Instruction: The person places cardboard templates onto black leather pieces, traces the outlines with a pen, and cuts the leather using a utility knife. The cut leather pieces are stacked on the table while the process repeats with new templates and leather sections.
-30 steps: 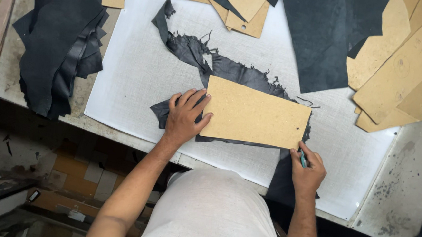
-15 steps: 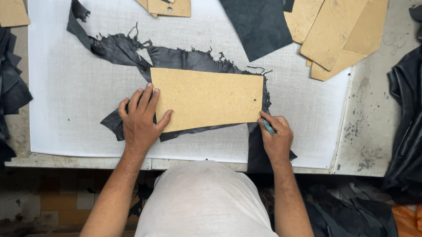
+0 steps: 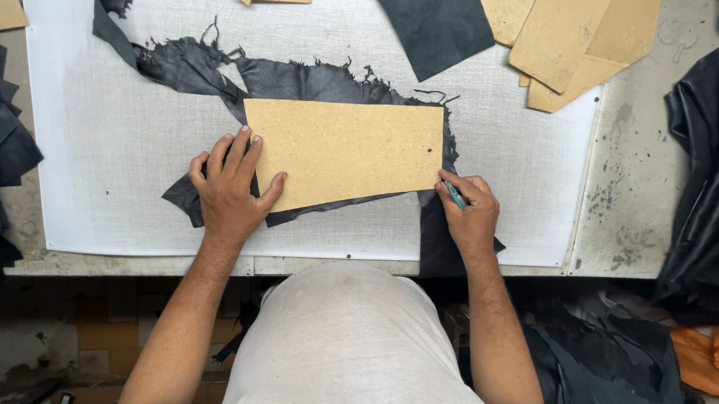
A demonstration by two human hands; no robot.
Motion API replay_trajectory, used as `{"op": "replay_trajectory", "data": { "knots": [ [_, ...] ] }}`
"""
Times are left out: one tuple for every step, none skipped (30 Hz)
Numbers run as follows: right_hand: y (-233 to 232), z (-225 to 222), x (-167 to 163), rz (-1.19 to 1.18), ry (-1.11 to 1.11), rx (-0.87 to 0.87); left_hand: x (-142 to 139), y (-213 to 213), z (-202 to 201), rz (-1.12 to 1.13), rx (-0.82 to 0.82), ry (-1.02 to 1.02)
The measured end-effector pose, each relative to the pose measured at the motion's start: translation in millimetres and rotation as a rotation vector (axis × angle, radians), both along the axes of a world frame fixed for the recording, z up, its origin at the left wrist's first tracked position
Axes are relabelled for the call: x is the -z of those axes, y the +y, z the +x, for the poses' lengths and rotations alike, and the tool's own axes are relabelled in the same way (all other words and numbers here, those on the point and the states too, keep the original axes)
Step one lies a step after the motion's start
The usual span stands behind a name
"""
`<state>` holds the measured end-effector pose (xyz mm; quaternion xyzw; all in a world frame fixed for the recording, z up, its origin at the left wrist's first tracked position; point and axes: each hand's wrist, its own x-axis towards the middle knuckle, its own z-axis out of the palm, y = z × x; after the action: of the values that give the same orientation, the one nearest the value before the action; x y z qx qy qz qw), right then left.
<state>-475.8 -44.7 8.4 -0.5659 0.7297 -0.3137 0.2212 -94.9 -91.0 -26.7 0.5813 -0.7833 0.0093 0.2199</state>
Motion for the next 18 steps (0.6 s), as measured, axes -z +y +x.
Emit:
{"op": "replay_trajectory", "data": {
  "knots": [
    [1, 0, 0, -0.006, 0.008, -0.008, 0, 0, -1, 0.006, -0.002, -0.004],
    [1, -1, -1, -0.005, 0.013, -0.014, -1, 0, -1, -0.004, 0.000, -0.031],
    [2, -2, -3, -0.004, 0.020, -0.019, -3, 0, -2, -0.014, 0.003, -0.057],
    [1, -3, -6, -0.004, 0.026, -0.026, -5, 0, -2, -0.025, 0.005, -0.082],
    [0, -5, -10, -0.006, 0.016, -0.049, -8, 0, -3, -0.018, 0.009, -0.104],
    [-1, -6, -16, -0.012, 0.004, -0.080, -12, 0, -3, -0.016, 0.007, -0.129],
    [-5, -7, -22, -0.025, -0.010, -0.122, -18, -1, -3, -0.018, -0.009, -0.156],
    [-11, -5, -29, -0.003, -0.083, -0.093, -24, -2, -3, -0.006, -0.011, -0.144],
    [-17, -2, -35, 0.029, -0.159, -0.069, -30, -3, -4, 0.013, -0.018, -0.135],
    [-26, 5, -41, 0.065, -0.236, -0.040, -37, -4, -5, 0.033, -0.020, -0.128],
    [-37, 18, -44, 0.042, -0.227, -0.129, -44, -4, -8, 0.032, -0.035, -0.125],
    [-49, 34, -46, 0.020, -0.221, -0.207, -50, -4, -11, 0.033, -0.040, -0.123],
    [-60, 49, -49, -0.004, -0.212, -0.277, -56, -4, -15, 0.034, -0.037, -0.119],
    [-73, 70, -50, 0.019, -0.260, -0.345, -61, -5, -19, 0.088, -0.046, -0.139],
    [-87, 97, -49, 0.044, -0.304, -0.415, -66, -5, -24, 0.143, -0.057, -0.154],
    [-101, 121, -50, -0.073, -0.205, -0.564, -71, -6, -29, 0.200, -0.064, -0.168],
    [-115, 142, -52, -0.190, -0.104, -0.708, -75, -7, -33, 0.248, -0.072, -0.198],
    [-132, 163, -54, -0.260, 0.017, -0.769, -78, -8, -37, 0.296, -0.082, -0.227]
  ]
}}
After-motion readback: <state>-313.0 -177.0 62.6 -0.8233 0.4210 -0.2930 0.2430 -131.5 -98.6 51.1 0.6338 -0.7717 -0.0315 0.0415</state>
